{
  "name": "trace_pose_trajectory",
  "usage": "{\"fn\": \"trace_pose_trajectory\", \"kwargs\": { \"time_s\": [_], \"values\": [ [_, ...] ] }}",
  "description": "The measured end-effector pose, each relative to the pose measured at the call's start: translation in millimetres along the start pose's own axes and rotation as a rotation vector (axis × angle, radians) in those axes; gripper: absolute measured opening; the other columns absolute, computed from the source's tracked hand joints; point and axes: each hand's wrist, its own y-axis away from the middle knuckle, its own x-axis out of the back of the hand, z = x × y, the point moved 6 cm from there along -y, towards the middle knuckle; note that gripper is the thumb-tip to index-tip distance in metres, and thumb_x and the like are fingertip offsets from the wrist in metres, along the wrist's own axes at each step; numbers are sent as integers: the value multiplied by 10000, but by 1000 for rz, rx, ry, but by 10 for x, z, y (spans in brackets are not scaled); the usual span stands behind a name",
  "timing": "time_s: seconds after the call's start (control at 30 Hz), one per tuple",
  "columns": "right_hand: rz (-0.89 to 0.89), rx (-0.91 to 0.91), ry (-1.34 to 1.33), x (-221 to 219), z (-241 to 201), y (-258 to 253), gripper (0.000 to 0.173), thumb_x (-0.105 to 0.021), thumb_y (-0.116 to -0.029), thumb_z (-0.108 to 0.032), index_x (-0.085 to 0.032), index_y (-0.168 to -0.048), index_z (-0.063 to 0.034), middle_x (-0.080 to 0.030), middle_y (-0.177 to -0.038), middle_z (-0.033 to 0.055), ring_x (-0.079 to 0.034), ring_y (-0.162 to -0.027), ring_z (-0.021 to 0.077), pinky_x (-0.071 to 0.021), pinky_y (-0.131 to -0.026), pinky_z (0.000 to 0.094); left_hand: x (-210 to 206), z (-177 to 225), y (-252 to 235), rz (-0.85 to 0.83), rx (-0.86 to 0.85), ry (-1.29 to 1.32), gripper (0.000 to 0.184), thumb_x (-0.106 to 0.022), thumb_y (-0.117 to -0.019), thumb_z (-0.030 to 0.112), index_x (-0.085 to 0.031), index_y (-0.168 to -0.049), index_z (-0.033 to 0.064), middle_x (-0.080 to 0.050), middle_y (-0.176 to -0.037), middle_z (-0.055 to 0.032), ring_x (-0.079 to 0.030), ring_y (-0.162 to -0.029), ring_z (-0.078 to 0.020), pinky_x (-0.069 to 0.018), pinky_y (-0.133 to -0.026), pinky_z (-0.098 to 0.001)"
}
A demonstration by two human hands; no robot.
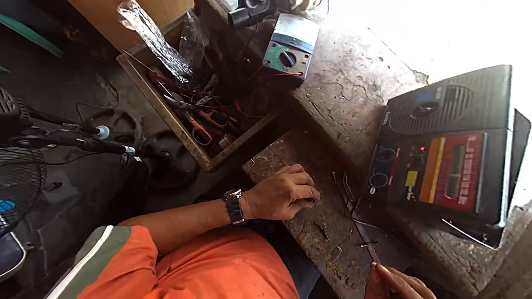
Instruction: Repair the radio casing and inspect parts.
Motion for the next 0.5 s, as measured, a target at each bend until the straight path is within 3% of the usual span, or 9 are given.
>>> {"fn": "trace_pose_trajectory", "kwargs": {
  "time_s": [0.17,0.27,0.33,0.4,0.5],
  "values": [
    [-161,50,-75,-418,-242,-260,45,-668,-964,-70,-695,-999,-73,-655,-968,13,-653,-945,62,-555,-830,179,201,40,8,18,13,185,397,-730,-931,168,-681,-1313,74,-663,-1209,-140,-569,-1217,-285,-458,-1070,-380],
    [-179,60,-90,-498,-347,-333,39,-669,-968,-81,-700,-992,-79,-661,-961,5,-652,-929,58,-552,-820,177,795,45,129,172,31,84,227,-615,-984,78,-730,-1172,21,-704,-1165,-111,-618,-1191,-228,-490,-1062,-346],
    [-194,62,-90,-508,-370,-345,49,-667,-974,-88,-707,-1003,-91,-664,-968,-6,-655,-940,50,-553,-824,172,1261,-128,236,180,69,-141,239,-550,-951,3,-751,-1078,34,-709,-1103,-94,-628,-1129,-238,-505,-1018,-372],
    [-212,63,-75,-536,-375,-338,55,-666,-974,-95,-706,-1012,-101,-656,-960,-7,-653,-928,50,-554,-815,171,1587,-477,349,-2,162,-383,287,-554,-907,6,-742,-1108,87,-713,-1119,-87,-625,-1142,-300,-508,-985,-461],
    [-249,74,-54,-568,-402,-327,59,-657,-975,-110,-698,-1017,-100,-652,-941,10,-652,-900,63,-554,-790,174,1641,-1019,552,-389,305,-483,463,-714,-834,44,-693,-1283,152,-682,-1229,-113,-587,-1189,-394,-502,-942,-576]
  ]
}}
